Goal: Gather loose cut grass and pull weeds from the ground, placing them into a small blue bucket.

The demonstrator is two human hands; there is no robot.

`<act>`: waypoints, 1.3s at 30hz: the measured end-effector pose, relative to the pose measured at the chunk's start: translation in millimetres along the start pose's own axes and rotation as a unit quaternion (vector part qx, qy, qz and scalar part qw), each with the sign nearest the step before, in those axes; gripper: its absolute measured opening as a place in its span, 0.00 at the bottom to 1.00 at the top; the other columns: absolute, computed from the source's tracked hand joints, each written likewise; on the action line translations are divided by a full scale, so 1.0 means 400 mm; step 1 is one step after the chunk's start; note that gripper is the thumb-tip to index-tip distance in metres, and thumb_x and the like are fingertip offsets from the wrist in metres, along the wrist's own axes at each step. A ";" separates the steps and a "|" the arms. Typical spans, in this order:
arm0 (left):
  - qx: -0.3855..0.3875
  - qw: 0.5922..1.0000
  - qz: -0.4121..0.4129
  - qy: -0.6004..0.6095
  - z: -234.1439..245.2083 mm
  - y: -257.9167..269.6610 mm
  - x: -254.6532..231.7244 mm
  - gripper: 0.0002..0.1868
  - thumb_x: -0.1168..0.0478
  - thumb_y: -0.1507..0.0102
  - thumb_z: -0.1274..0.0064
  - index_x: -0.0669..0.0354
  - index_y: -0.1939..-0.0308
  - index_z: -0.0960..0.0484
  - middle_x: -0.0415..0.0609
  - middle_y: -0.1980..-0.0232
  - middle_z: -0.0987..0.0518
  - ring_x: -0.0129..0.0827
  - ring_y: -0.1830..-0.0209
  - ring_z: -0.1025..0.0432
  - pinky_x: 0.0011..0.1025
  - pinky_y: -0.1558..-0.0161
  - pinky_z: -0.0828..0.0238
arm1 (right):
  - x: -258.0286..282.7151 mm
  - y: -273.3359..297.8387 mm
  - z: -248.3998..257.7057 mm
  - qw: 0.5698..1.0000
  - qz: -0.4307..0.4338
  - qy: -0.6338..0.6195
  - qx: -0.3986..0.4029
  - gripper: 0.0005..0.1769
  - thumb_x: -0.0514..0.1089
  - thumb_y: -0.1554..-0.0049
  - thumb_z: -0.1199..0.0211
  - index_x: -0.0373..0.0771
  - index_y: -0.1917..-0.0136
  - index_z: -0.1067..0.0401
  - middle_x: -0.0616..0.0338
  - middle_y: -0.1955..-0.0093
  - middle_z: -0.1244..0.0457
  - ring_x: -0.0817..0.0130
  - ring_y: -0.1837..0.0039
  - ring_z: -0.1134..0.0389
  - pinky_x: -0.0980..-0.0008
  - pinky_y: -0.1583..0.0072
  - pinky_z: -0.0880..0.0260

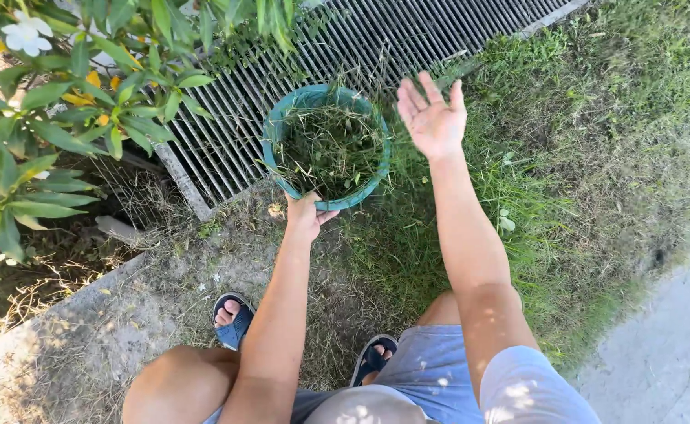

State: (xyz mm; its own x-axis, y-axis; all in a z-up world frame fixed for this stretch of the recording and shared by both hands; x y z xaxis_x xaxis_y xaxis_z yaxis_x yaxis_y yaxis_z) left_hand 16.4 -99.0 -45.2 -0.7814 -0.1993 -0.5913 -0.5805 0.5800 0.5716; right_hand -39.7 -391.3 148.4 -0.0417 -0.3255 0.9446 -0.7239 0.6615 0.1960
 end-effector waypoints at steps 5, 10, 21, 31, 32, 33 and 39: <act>0.000 1.000 0.024 0.007 -0.039 0.022 -0.011 0.30 0.73 0.38 0.53 0.46 0.39 0.50 0.61 0.52 0.23 0.50 0.64 0.18 0.48 0.64 0.13 | 0.064 0.041 0.035 0.835 -0.020 -0.548 0.039 0.49 0.75 0.39 0.57 0.35 0.21 0.48 0.34 0.21 0.50 0.40 0.26 0.40 0.41 0.30 0.34; -0.014 0.999 0.047 0.001 -0.056 0.018 -0.002 0.31 0.74 0.39 0.57 0.44 0.39 0.53 0.63 0.55 0.24 0.54 0.65 0.19 0.49 0.64 0.14 | 0.094 0.047 0.066 0.790 0.016 -0.612 0.034 0.48 0.75 0.40 0.55 0.38 0.21 0.47 0.33 0.20 0.51 0.39 0.26 0.41 0.40 0.30 0.35; -0.020 0.999 0.035 -0.025 -0.061 -0.005 0.012 0.25 0.72 0.33 0.59 0.53 0.38 0.52 0.63 0.52 0.31 0.52 0.62 0.20 0.47 0.62 0.16 | 0.009 0.029 0.136 0.991 0.030 0.130 -0.025 0.38 0.31 0.47 0.46 0.43 0.23 0.40 0.51 0.19 0.44 0.52 0.20 0.43 0.52 0.24 0.44; -0.005 0.999 0.026 -0.028 -0.072 -0.003 0.034 0.31 0.74 0.35 0.59 0.44 0.35 0.53 0.61 0.50 0.29 0.51 0.64 0.19 0.47 0.65 0.15 | -0.012 0.087 0.104 0.825 -0.143 0.543 0.056 0.22 0.33 0.38 0.48 0.43 0.33 0.27 0.48 0.47 0.31 0.59 0.48 0.32 0.58 0.41 0.25; 0.001 0.999 0.011 -0.041 -0.077 0.002 0.032 0.34 0.74 0.35 0.59 0.40 0.33 0.54 0.60 0.48 0.29 0.52 0.65 0.19 0.47 0.66 0.13 | 0.018 0.085 0.098 0.876 -0.115 0.466 0.035 0.20 0.33 0.41 0.45 0.41 0.37 0.26 0.54 0.52 0.30 0.68 0.53 0.32 0.62 0.44 0.24; 0.003 0.999 0.012 -0.040 -0.077 -0.001 0.046 0.34 0.74 0.35 0.59 0.40 0.33 0.54 0.60 0.48 0.29 0.52 0.65 0.19 0.47 0.66 0.13 | 0.012 0.091 0.074 0.876 -0.116 0.467 0.033 0.20 0.33 0.41 0.45 0.41 0.37 0.26 0.54 0.52 0.30 0.68 0.53 0.32 0.62 0.44 0.24; -0.016 0.996 0.009 -0.085 -0.105 0.005 0.081 0.51 0.74 0.33 0.58 0.20 0.25 0.73 0.60 0.47 0.29 0.45 0.66 0.26 0.50 0.66 0.15 | -0.102 0.156 -0.201 0.756 0.378 0.522 0.110 0.03 0.33 0.41 0.40 0.35 0.55 0.26 0.49 0.42 0.28 0.54 0.42 0.28 0.58 0.42 0.25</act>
State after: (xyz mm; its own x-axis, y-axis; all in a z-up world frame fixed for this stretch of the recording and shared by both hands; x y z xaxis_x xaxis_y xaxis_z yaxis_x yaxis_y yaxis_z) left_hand -19.9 -137.7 -39.3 -0.7428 -0.0512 -0.6675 -0.5763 0.5565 0.5986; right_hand -27.9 -282.3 143.2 -0.0169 0.8771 0.4801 -0.8673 0.2260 -0.4434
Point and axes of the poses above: each hand's wrist, its own y-axis away from the middle knuckle, its own z-axis out of the back of the hand, x = y × z, the point moved 9 cm from there along -y, towards the middle knuckle
